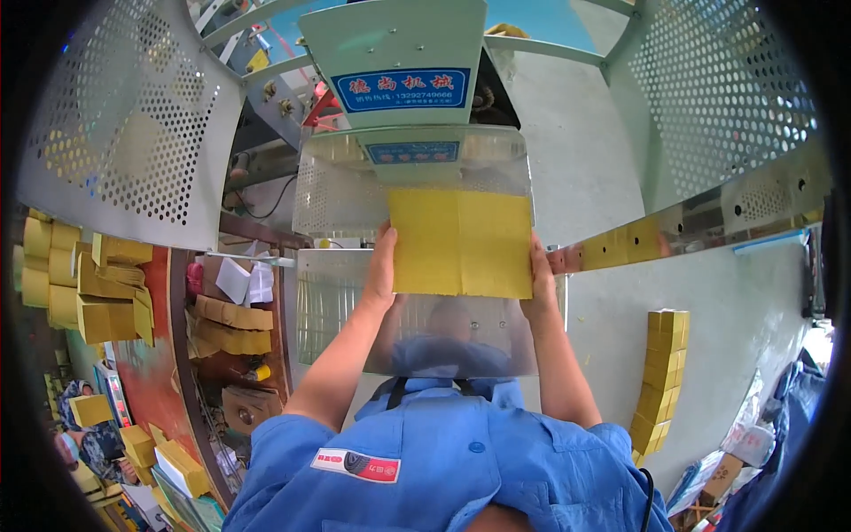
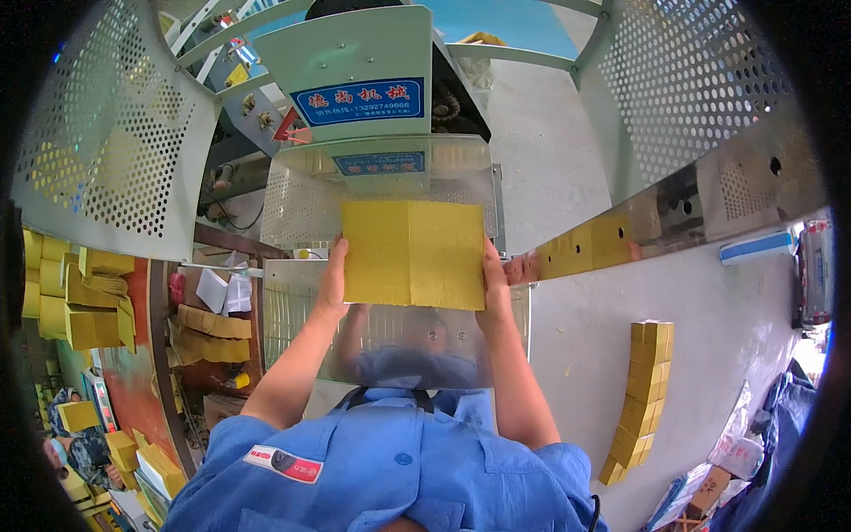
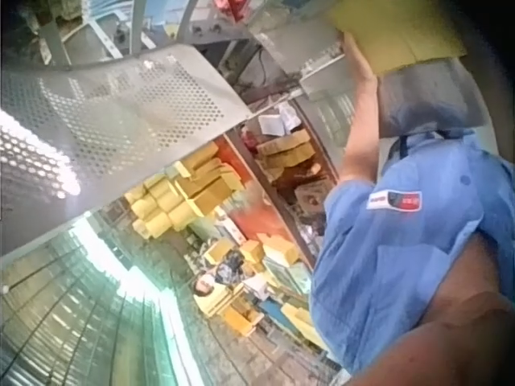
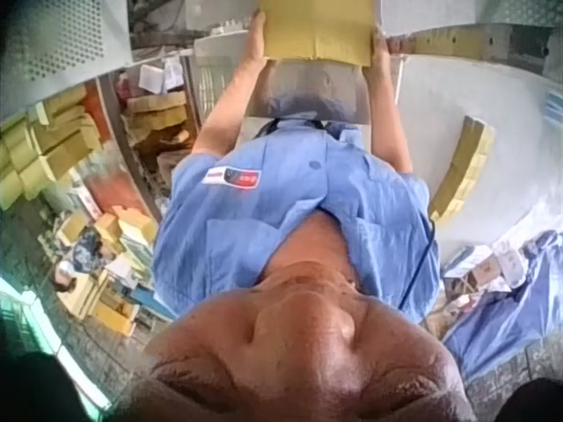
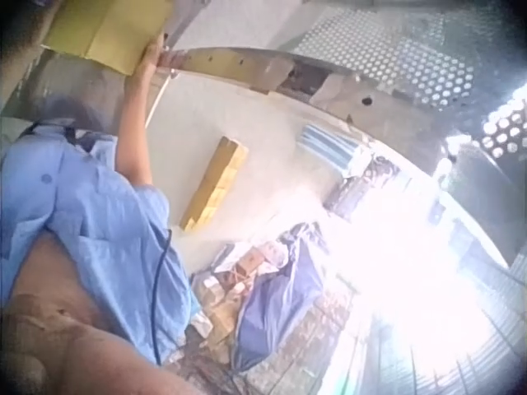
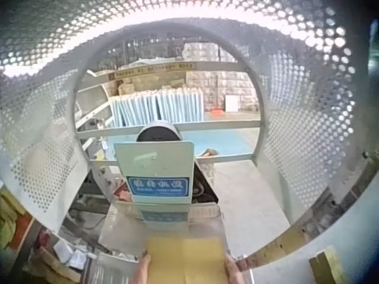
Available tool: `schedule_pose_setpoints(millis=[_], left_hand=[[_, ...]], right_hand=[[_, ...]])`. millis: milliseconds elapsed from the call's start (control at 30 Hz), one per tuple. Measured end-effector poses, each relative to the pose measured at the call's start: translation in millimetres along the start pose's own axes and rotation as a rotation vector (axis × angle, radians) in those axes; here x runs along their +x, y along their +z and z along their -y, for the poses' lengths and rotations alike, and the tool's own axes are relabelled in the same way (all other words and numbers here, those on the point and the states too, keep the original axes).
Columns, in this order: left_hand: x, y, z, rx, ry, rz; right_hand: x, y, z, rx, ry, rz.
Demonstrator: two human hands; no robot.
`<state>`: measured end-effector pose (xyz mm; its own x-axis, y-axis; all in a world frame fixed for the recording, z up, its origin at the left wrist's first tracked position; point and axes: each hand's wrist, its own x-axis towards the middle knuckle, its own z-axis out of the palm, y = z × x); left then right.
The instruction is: The recorder prepares, stacks, and uses a machine to strap bundles of yellow paper products in a factory setting.
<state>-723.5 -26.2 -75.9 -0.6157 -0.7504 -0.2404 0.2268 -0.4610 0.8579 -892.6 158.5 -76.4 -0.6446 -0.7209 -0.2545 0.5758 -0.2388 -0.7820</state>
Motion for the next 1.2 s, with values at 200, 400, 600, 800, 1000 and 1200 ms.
schedule_pose_setpoints(millis=[200,400,600,800,1000,1200], left_hand=[[6,-13,15,0.136,0.025,0.086],[3,-1,21,0.076,0.009,-0.01],[5,-9,14,0.123,-0.059,0.065],[-8,0,25,0.229,0.087,0.043],[-4,15,24,0.01,-0.093,0.181],[-2,10,17,0.072,-0.103,0.101]], right_hand=[[5,2,10,-0.059,-0.022,0.121],[7,-10,3,-0.056,-0.055,0.065],[12,-42,-16,-0.188,-0.037,0.002],[5,-12,2,-0.089,0.031,-0.02],[18,-56,-28,-0.171,0.046,-0.17],[2,-7,4,-0.129,0.022,-0.14]])
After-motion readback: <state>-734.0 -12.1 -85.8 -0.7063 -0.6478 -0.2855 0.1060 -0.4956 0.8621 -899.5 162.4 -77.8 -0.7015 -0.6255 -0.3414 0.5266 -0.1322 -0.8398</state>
